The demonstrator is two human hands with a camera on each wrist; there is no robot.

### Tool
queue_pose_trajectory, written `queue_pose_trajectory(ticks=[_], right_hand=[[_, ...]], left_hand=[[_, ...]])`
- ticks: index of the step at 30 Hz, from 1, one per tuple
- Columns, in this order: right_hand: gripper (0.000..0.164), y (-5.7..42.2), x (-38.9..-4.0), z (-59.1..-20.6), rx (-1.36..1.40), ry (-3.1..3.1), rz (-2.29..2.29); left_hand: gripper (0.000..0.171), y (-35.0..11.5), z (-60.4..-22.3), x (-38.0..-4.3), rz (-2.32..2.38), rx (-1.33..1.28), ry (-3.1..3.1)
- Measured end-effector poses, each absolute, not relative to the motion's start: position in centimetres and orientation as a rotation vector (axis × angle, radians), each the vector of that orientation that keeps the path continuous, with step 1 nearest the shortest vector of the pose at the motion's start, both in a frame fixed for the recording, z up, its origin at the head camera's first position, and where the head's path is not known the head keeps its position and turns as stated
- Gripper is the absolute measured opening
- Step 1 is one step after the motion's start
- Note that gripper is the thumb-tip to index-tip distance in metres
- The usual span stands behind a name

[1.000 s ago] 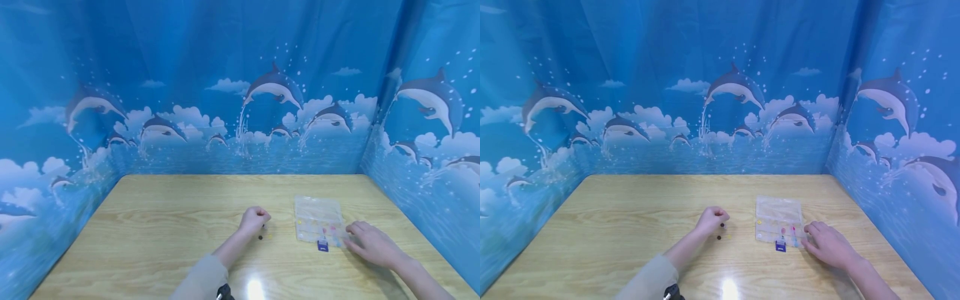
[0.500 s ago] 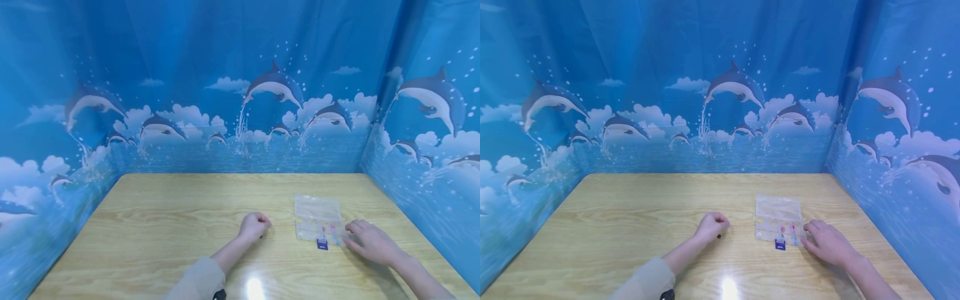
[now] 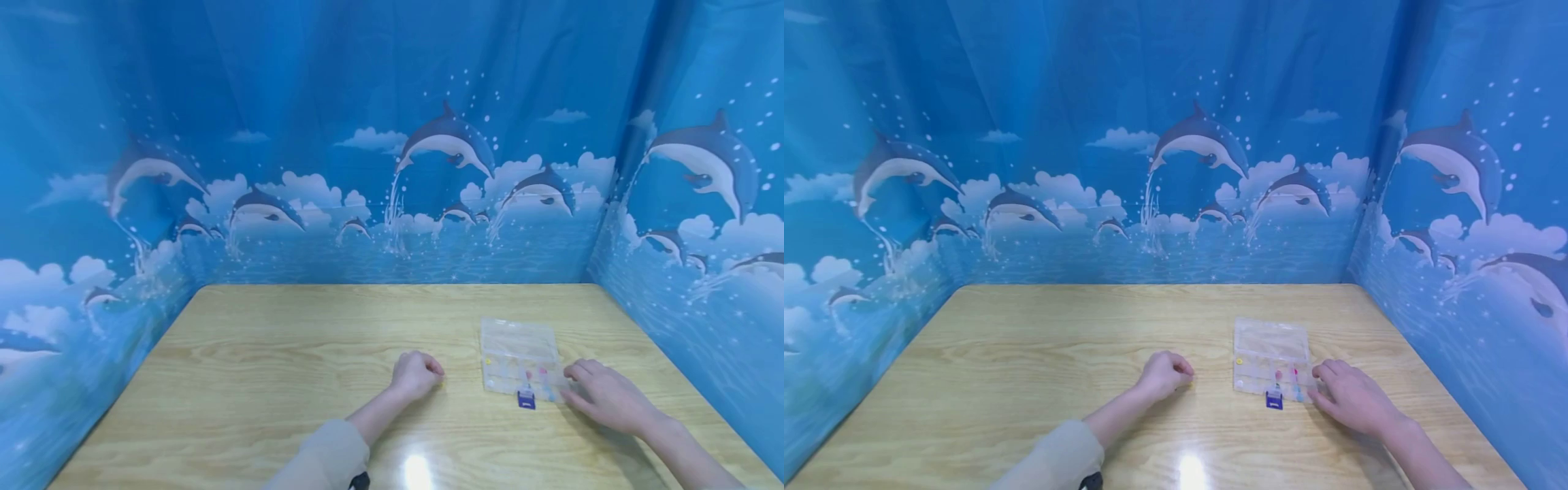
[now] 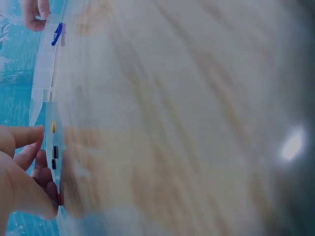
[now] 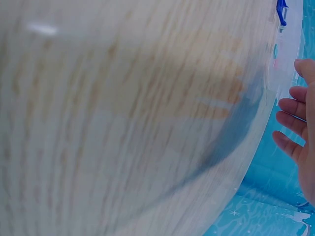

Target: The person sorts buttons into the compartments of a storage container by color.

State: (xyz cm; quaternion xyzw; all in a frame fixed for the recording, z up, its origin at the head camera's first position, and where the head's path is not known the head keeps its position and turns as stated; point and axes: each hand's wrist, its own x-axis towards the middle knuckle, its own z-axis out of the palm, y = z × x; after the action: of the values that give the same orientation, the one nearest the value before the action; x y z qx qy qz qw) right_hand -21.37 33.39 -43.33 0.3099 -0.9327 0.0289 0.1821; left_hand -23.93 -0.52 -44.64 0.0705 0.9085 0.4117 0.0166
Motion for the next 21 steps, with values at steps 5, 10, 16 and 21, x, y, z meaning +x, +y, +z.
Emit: queue_pose_trajectory(ticks=[5, 10, 16, 21], right_hand=[[0.029, 33.43, -21.38, -43.42, 0.883, -2.6, 0.081], [0.029, 33.46, -21.39, -43.43, 0.884, -2.584, 0.071], [0.03, 33.49, -21.37, -43.34, 0.893, -2.585, 0.073], [0.03, 33.4, -21.25, -43.33, 0.886, -2.573, 0.067]], left_hand=[[0.01, -0.41, -44.71, -23.89, 1.199, 0.213, 2.869], [0.011, -0.26, -44.81, -23.95, 1.14, 0.215, 2.886], [0.009, -0.33, -44.76, -23.93, 1.077, 0.267, 2.926], [0.009, -0.44, -44.61, -23.82, 1.051, 0.285, 2.919]])
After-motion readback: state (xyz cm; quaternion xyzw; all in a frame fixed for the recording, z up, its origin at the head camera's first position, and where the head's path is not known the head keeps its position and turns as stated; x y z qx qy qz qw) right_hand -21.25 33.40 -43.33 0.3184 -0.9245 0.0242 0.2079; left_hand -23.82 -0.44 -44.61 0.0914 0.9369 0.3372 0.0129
